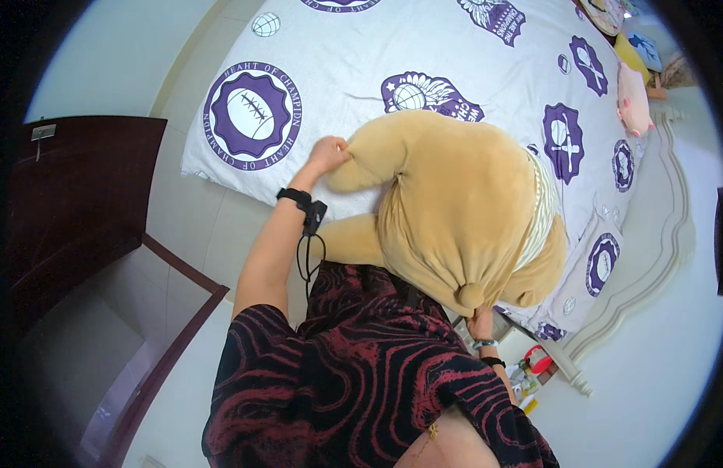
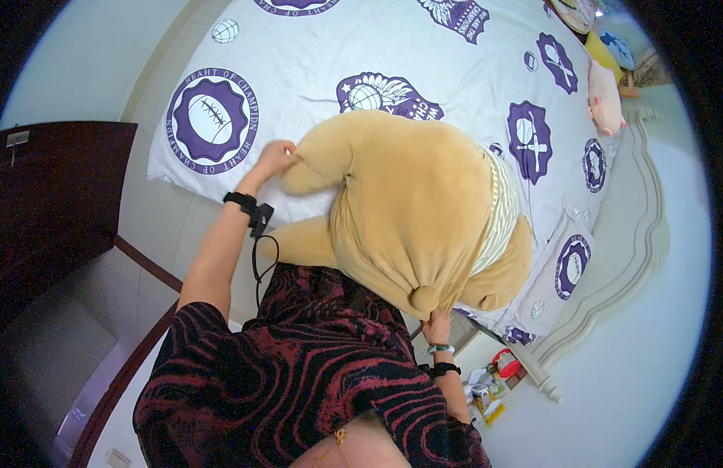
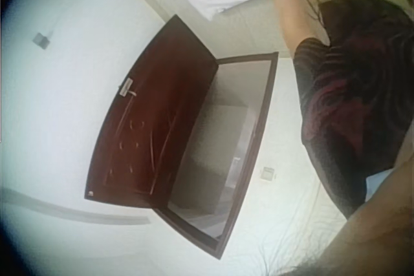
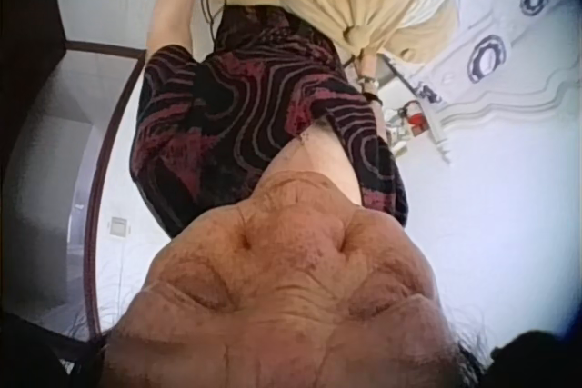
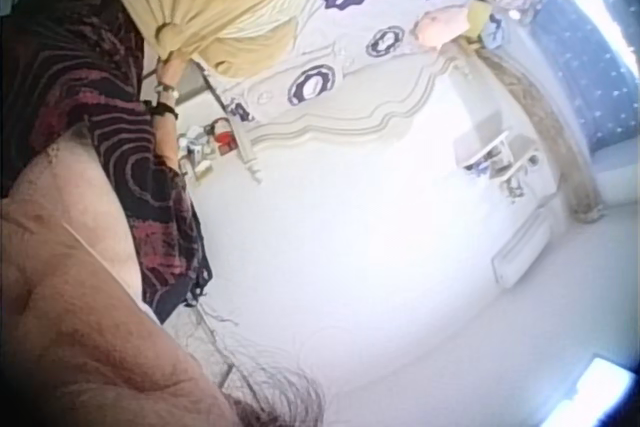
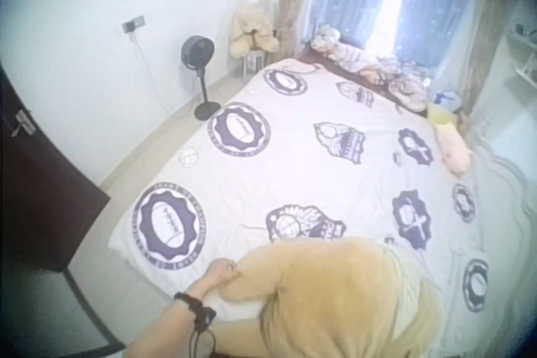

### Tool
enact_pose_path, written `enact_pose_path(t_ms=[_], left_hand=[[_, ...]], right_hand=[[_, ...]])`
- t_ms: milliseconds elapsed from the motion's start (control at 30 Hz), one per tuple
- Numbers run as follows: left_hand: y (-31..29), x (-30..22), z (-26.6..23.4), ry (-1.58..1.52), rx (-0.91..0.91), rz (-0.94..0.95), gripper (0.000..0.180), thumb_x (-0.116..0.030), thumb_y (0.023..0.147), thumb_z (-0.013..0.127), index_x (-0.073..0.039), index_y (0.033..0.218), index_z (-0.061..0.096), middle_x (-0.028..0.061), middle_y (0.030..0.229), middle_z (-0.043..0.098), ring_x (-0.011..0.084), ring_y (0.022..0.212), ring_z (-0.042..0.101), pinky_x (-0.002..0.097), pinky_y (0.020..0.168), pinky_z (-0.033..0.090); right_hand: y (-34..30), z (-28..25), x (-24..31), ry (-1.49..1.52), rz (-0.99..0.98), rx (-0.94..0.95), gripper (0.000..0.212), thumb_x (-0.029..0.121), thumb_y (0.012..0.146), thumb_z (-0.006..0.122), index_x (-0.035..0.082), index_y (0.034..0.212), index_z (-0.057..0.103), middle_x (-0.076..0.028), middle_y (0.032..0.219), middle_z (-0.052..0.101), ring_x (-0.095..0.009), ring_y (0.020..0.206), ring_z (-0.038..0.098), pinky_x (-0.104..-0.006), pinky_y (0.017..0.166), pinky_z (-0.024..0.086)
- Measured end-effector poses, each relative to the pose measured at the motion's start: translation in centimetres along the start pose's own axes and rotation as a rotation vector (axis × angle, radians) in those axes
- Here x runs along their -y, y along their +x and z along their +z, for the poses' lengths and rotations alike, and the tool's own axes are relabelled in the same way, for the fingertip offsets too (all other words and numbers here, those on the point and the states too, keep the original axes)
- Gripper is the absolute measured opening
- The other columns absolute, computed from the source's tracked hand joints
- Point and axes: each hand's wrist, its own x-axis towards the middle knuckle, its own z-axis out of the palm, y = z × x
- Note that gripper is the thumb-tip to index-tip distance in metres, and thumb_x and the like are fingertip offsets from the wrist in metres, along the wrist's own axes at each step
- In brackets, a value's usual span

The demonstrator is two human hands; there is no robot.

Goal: Repairing a plush toy by sewing up a seam.

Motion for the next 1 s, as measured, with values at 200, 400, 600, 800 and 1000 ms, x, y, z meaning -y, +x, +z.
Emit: enact_pose_path(t_ms=[200,400,600,800,1000], left_hand=[[-1.8,-6.7,-11.1,-0.161,-0.037,0.174,0.015,-0.019,0.072,0.069,-0.005,0.077,0.066,0.0035,0.064,0.062,0.0108,0.060,0.057,0.0273,0.058,0.046],[-2.8,-13.4,-15.1,-0.042,-0.192,0.386,0.020,-0.023,0.074,0.068,-0.003,0.078,0.064,0.0033,0.063,0.058,0.0100,0.061,0.053,0.0268,0.057,0.044],[-2.3,-19.1,-15.1,0.015,-0.186,0.533,0.018,-0.019,0.071,0.069,-0.003,0.077,0.066,0.0111,0.070,0.064,0.0213,0.066,0.060,0.0328,0.064,0.048],[-2.4,-21.9,-14.8,-0.047,-0.041,0.452,0.017,-0.018,0.071,0.068,-0.002,0.077,0.064,0.0040,0.065,0.057,0.0129,0.064,0.054,0.0286,0.059,0.045],[-7.9,-21.5,-9.9,0.058,-0.085,0.673,0.014,-0.012,0.074,0.068,-0.001,0.075,0.060,0.0144,0.070,0.061,0.0275,0.067,0.061,0.0352,0.062,0.048]], right_hand=[[0.5,-0.2,0.7,0.033,0.028,0.038,0.024,0.013,0.074,0.067,0.008,0.098,0.063,-0.017,0.090,0.065,-0.039,0.089,0.060,-0.0474,0.077,0.047],[1.4,-1.3,3.1,0.062,-0.042,-0.034,0.026,0.010,0.073,0.067,0.008,0.098,0.065,-0.017,0.089,0.066,-0.039,0.086,0.061,-0.0448,0.074,0.049],[1.6,-1.2,3.9,0.047,-0.042,-0.034,0.030,0.008,0.071,0.067,0.009,0.101,0.065,-0.017,0.091,0.066,-0.039,0.089,0.061,-0.0447,0.077,0.049],[1.6,-1.1,4.5,0.029,-0.038,-0.051,0.033,0.005,0.070,0.067,0.008,0.102,0.063,-0.017,0.090,0.065,-0.039,0.088,0.061,-0.0452,0.077,0.049],[3.7,-2.5,5.1,0.121,-0.056,0.133,0.037,0.007,0.073,0.067,0.004,0.109,0.059,-0.019,0.095,0.063,-0.036,0.091,0.061,-0.0410,0.079,0.049]])
